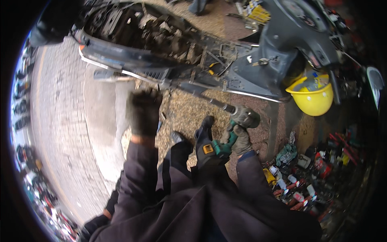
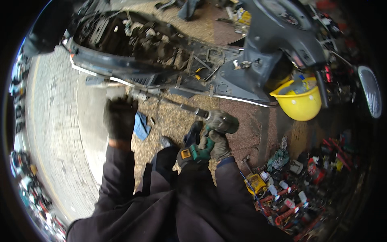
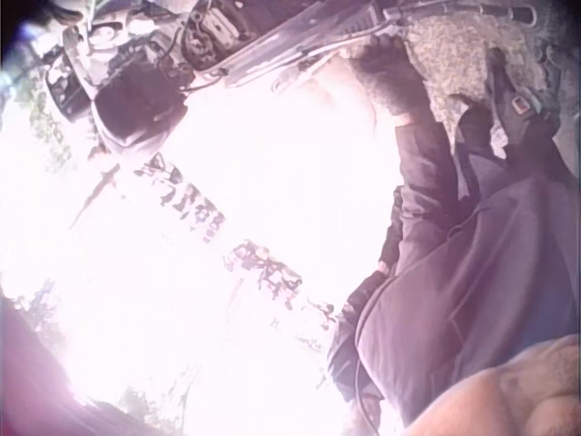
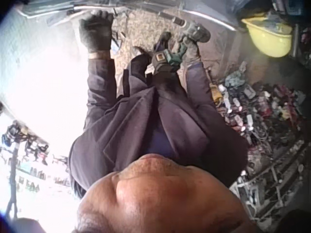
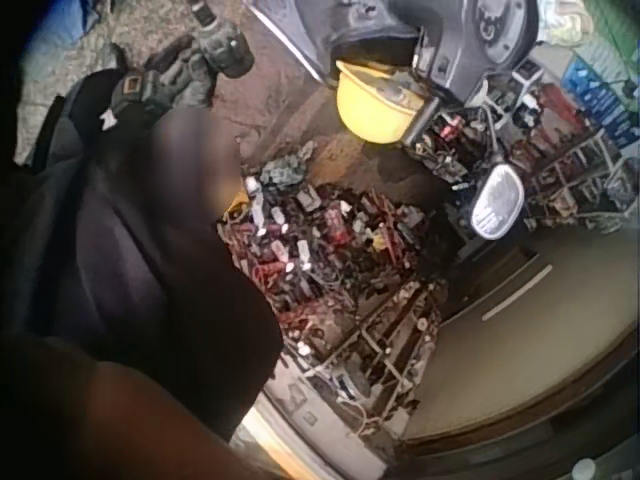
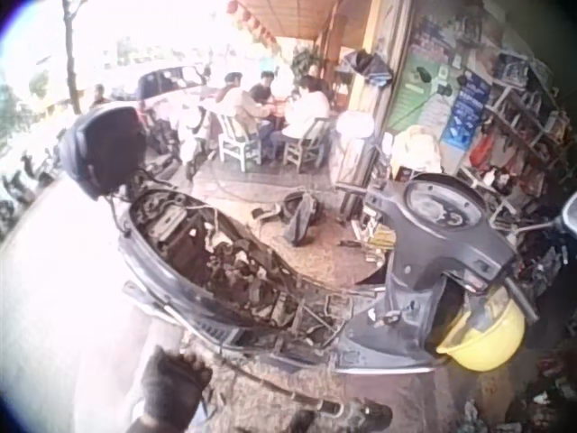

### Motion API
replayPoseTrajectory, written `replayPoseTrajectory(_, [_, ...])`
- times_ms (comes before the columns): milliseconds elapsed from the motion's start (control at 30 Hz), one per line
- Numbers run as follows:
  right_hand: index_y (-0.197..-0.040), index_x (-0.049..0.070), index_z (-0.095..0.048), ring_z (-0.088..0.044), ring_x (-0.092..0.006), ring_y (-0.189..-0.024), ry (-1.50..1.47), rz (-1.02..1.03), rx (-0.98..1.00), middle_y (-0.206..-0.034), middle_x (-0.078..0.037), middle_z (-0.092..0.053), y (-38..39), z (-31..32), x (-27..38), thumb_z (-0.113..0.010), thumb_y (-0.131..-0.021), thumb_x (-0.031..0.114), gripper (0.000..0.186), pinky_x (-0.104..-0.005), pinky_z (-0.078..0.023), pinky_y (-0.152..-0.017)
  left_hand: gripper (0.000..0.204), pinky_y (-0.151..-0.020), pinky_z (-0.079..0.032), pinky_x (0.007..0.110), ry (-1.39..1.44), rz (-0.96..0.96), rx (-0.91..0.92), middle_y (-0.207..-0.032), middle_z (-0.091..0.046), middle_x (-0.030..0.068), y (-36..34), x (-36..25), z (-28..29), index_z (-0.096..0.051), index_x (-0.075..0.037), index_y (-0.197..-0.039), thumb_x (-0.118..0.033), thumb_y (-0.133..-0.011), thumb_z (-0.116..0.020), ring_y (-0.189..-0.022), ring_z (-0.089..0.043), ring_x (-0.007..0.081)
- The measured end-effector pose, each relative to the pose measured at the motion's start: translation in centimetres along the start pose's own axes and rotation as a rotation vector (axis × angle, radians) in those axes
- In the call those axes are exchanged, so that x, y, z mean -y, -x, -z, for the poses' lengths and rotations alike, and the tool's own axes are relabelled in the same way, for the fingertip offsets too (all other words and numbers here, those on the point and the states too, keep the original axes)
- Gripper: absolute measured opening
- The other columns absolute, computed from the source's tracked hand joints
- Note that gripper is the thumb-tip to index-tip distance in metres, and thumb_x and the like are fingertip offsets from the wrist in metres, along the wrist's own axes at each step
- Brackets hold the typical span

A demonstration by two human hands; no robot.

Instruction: The person works on a motorcycle engine in a workshop, using a hammer to tap components and a cordless impact driver to remove and install bolts. The person also handles small parts and tools while adjusting engine components.

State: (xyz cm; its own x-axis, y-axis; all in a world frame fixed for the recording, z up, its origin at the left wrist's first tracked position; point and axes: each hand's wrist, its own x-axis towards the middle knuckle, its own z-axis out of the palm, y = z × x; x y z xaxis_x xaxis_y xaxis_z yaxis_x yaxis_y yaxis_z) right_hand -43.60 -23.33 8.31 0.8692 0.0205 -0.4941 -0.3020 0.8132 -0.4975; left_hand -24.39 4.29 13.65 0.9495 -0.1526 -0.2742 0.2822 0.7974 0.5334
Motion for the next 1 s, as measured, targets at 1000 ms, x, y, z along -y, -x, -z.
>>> replayPoseTrajectory(1000, [-0.105,0.002,-0.06,-0.062,-0.0196,-0.068,0.454,-0.199,-0.038,-0.075,-0.008,-0.063,-5.7,8.4,12.0,-0.078,-0.081,0.034,0.044,-0.0345,-0.051,-0.061,0.035,-0.059,-0.039,0.032,0.26,0.09,-0.434,-0.055,-0.031,-0.0048,-8.9,11.3,-6.7,-0.039,-0.019,-0.068,-0.036,-0.099,-0.044,-0.052,-0.035,0.0133])
